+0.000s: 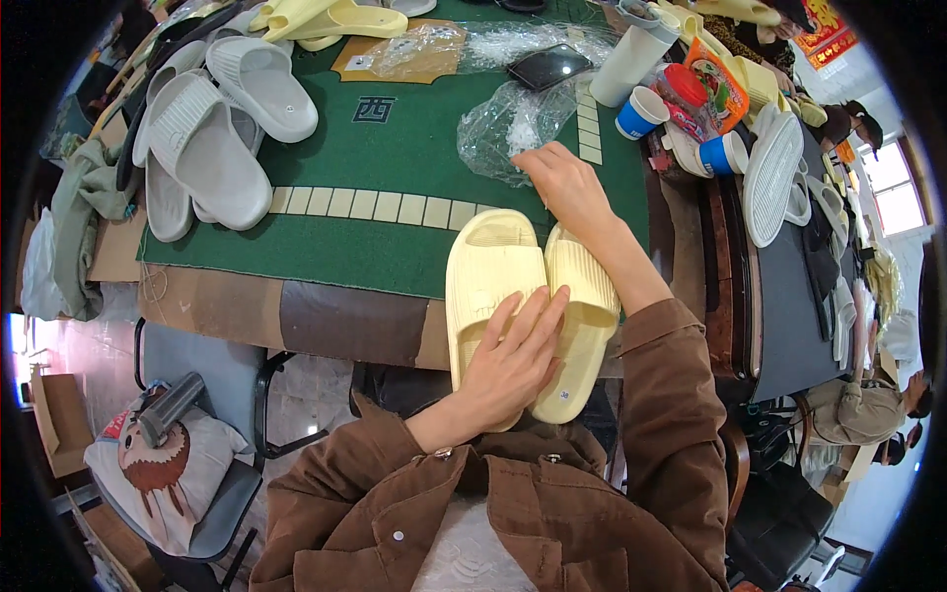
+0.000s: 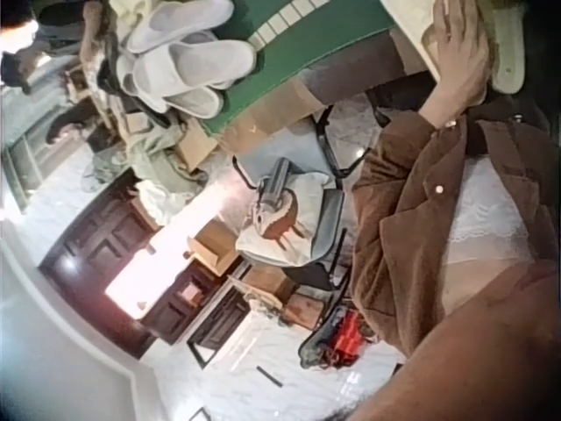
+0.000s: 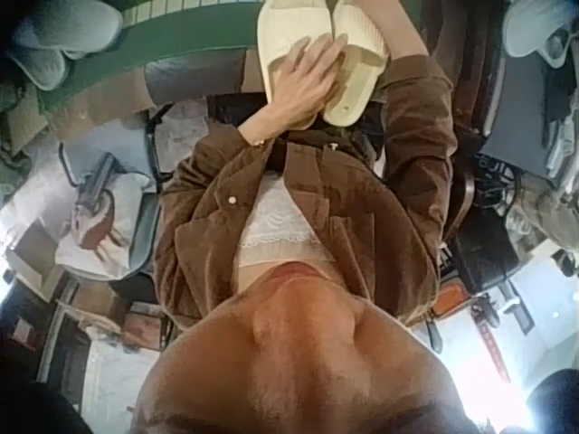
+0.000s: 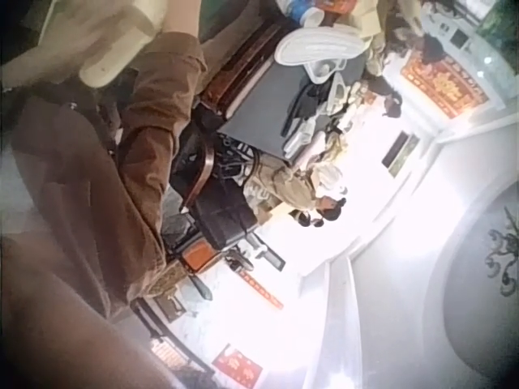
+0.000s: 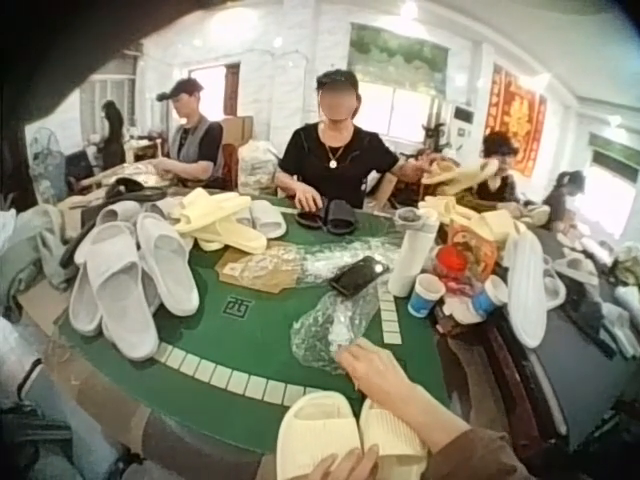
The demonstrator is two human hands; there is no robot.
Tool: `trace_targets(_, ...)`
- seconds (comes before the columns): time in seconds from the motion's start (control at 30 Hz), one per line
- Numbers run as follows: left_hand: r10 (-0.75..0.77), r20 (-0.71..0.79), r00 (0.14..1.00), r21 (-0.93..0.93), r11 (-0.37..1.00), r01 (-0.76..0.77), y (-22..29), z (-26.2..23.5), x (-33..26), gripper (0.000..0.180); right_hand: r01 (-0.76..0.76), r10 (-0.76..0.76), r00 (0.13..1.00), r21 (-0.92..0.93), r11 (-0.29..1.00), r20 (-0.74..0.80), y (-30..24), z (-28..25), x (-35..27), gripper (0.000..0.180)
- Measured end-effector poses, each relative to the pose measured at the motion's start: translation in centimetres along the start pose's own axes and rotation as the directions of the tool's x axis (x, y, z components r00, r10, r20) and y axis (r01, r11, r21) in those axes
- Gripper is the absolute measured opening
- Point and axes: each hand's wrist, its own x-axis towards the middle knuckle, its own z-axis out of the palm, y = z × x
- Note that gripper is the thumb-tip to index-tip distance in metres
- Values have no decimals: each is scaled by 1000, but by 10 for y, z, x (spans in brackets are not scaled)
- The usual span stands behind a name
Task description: Inspecting sandals and removing loose threads in a manufacturing workshop.
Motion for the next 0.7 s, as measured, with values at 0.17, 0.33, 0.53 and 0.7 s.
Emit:
trace_targets(0.17, 7, 4, 1000, 42, 999, -7, 0, 0, 0, 49, 5, -5, 999, -4, 1000, 36, 7, 6, 7, 23)
trace_targets(0.33, 2, -17, 1000, 31, 1000, -1, 2, 4, 1, 53, 2, -3, 1000, -32, 999, -19, 16, 13, 14, 21)
trace_targets(0.53, -6, 3, 1000, 47, 999, 6, 0, 4, -2, 57, 117, -117, 993, -11, 993, -13, 5, 13, 15, 28)
trace_targets(0.7, -8, 26, 1000, 30, 1000, 7, 0, 2, -1, 57, 265, -265, 963, 14, 964, 52, 0, 2, 9, 28)
